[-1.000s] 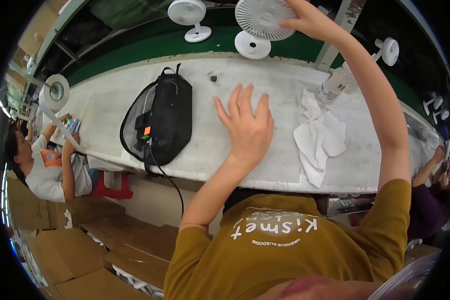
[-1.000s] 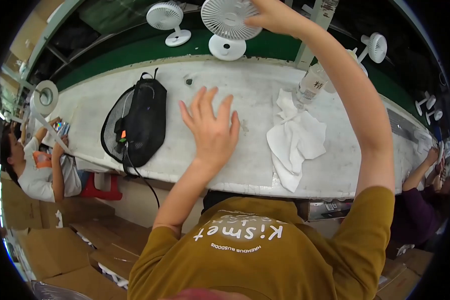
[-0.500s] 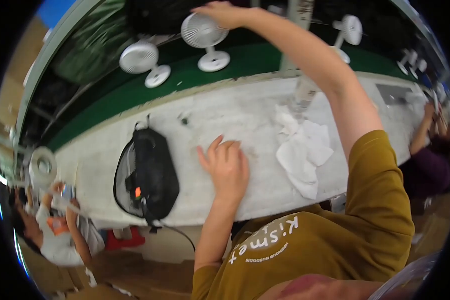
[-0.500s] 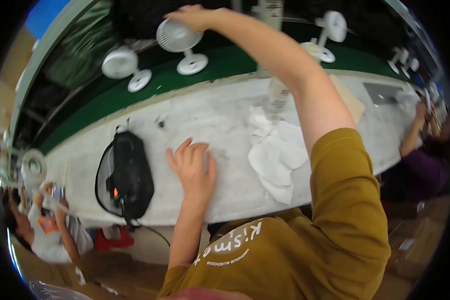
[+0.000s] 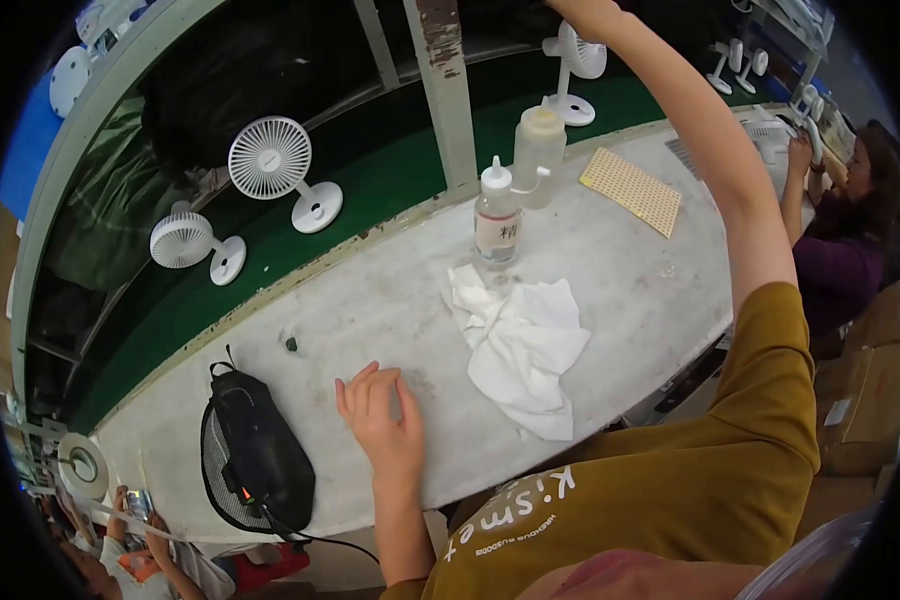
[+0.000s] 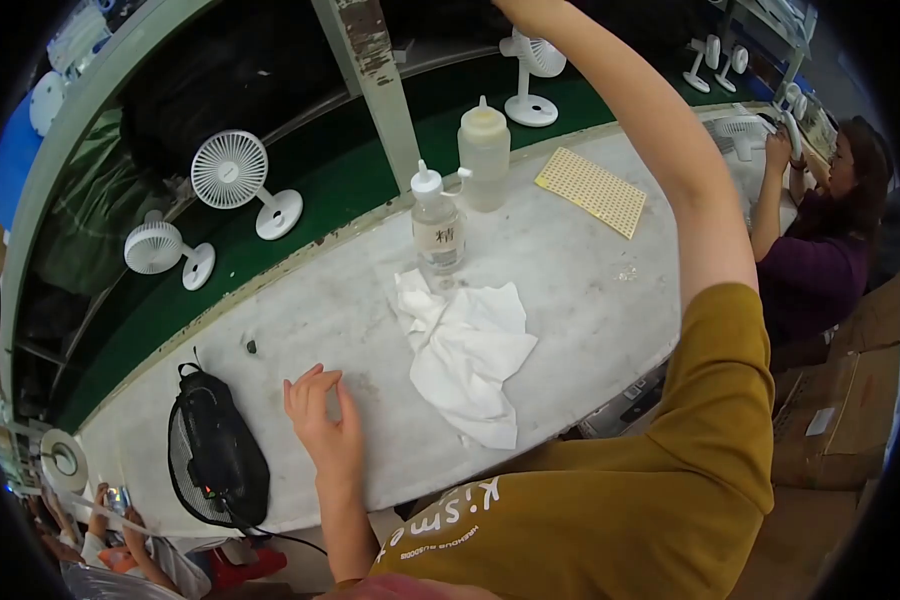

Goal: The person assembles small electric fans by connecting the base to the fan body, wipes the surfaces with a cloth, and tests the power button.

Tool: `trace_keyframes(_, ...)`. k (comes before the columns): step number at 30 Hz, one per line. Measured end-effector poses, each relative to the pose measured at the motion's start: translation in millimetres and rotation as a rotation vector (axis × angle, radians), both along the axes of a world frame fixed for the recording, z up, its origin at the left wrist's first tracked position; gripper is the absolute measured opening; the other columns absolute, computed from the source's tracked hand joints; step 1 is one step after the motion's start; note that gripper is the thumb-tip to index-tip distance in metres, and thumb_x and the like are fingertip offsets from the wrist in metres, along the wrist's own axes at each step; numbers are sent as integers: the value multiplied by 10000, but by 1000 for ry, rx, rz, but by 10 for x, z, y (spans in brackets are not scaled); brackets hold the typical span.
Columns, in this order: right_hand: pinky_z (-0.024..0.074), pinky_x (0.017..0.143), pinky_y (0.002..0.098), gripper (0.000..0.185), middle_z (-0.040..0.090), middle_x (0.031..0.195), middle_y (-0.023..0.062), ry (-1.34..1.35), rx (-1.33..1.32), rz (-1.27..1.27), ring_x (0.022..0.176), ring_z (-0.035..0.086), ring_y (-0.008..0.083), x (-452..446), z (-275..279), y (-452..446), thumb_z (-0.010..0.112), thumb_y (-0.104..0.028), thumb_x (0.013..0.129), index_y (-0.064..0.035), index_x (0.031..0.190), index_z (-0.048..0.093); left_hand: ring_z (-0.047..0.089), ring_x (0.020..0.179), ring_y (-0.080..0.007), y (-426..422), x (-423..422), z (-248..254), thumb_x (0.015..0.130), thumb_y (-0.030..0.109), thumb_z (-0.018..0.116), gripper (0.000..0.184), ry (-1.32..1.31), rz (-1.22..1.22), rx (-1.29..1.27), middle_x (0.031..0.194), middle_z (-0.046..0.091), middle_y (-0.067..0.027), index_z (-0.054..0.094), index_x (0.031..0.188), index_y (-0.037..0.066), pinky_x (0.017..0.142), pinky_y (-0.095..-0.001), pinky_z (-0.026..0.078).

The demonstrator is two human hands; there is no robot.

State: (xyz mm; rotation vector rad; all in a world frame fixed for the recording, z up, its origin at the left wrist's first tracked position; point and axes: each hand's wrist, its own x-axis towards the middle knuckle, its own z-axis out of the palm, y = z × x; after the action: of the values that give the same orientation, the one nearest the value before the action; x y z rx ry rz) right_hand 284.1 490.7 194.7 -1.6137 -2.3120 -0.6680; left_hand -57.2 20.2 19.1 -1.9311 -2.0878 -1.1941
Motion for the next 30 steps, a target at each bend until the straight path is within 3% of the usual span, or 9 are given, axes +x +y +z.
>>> trace_keyframes(2, 551, 937, 425, 612, 612, 1297, 92, -456, 326, 41, 1154, 623, 279, 427, -292, 577, 739, -48, 801, -186, 1372, 564, 634, 1090, -271, 15, -64, -40, 815, -36, 634, 235, -1, -11, -5, 997, 664, -60, 656, 1023, 71, 1143, -510, 333)
trace_keyframes(5, 491, 1047, 429, 876, 532, 1359, 37, -389, -77, -154, 1274, 519, 273, 407, -341, 487, 862, -20, 662, -208, 1428, 481, 636, 1031, -289, 42, -153, -117, 816, -45, 631, 229, -58, 21, -15, 1009, 674, -84, 658, 1022, 51, 1100, -475, 398)
trace_keyframes(8, 500, 1048, 400, 962, 552, 1297, 35, -388, 3, 18, 1196, 564, 296, 561, -264, 361, 938, -36, 523, -185, 1375, 517, 627, 976, -294, 62, -184, -108, 814, -55, 630, 221, -119, 37, -37, 1024, 680, -113, 661, 1017, 27, 1008, -409, 469)
trace_keyframes(18, 478, 1003, 353, 678, 581, 1222, 75, 218, -85, 289, 1114, 585, 283, 1469, 114, -2149, 893, -109, 615, -96, 1221, 588, 634, 915, -262, 110, -69, 92, 815, -72, 641, 194, -196, -139, -13, 1023, 693, -130, 680, 991, -1, 828, -331, 515)
trace_keyframes(21, 462, 975, 370, 638, 612, 1185, 71, 396, -163, 385, 1112, 575, 267, 1434, 215, -3000, 874, -180, 618, -75, 1184, 598, 633, 917, -229, 177, -6, 127, 846, -78, 634, 163, -450, -243, -60, 1054, 696, -123, 676, 990, -15, 823, -315, 533)
trace_keyframes(23, 454, 977, 399, 669, 629, 1161, 90, 548, -236, 509, 1105, 572, 275, 1292, 183, -3380, 889, -238, 575, -56, 1156, 610, 634, 1009, -237, 212, 61, 260, 901, 1, 639, 260, -879, -413, -255, 1151, 671, -149, 651, 1160, -13, 842, -329, 553)
trace_keyframes(24, 454, 977, 398, 666, 628, 1164, 91, 604, -278, 549, 1106, 572, 274, 1204, 154, -3541, 881, -240, 584, -56, 1162, 607, 634, 1009, -237, 239, 125, 355, 901, 1, 639, 260, -884, -382, -281, 1151, 671, -149, 651, 1160, -13, 842, -329, 553)
trace_keyframes(26, 455, 976, 394, 658, 627, 1171, 94, 676, -362, 586, 1106, 574, 272, 1045, 10, -3751, 866, -243, 601, -54, 1173, 601, 619, 1109, -282, 301, 291, 524, 979, 212, 605, 452, -1294, -658, -430, 1254, 624, -187, 541, 1373, -1, 855, -363, 564)
trace_keyframes(30, 457, 973, 387, 644, 625, 1185, 99, 756, -466, 631, 1108, 576, 268, 825, -254, -3901, 837, -251, 636, -51, 1197, 590, 595, 1189, -320, 289, 430, 454, 1007, 412, 526, 627, -1520, -811, -521, 1331, 577, -222, 428, 1494, 29, 879, -400, 557)
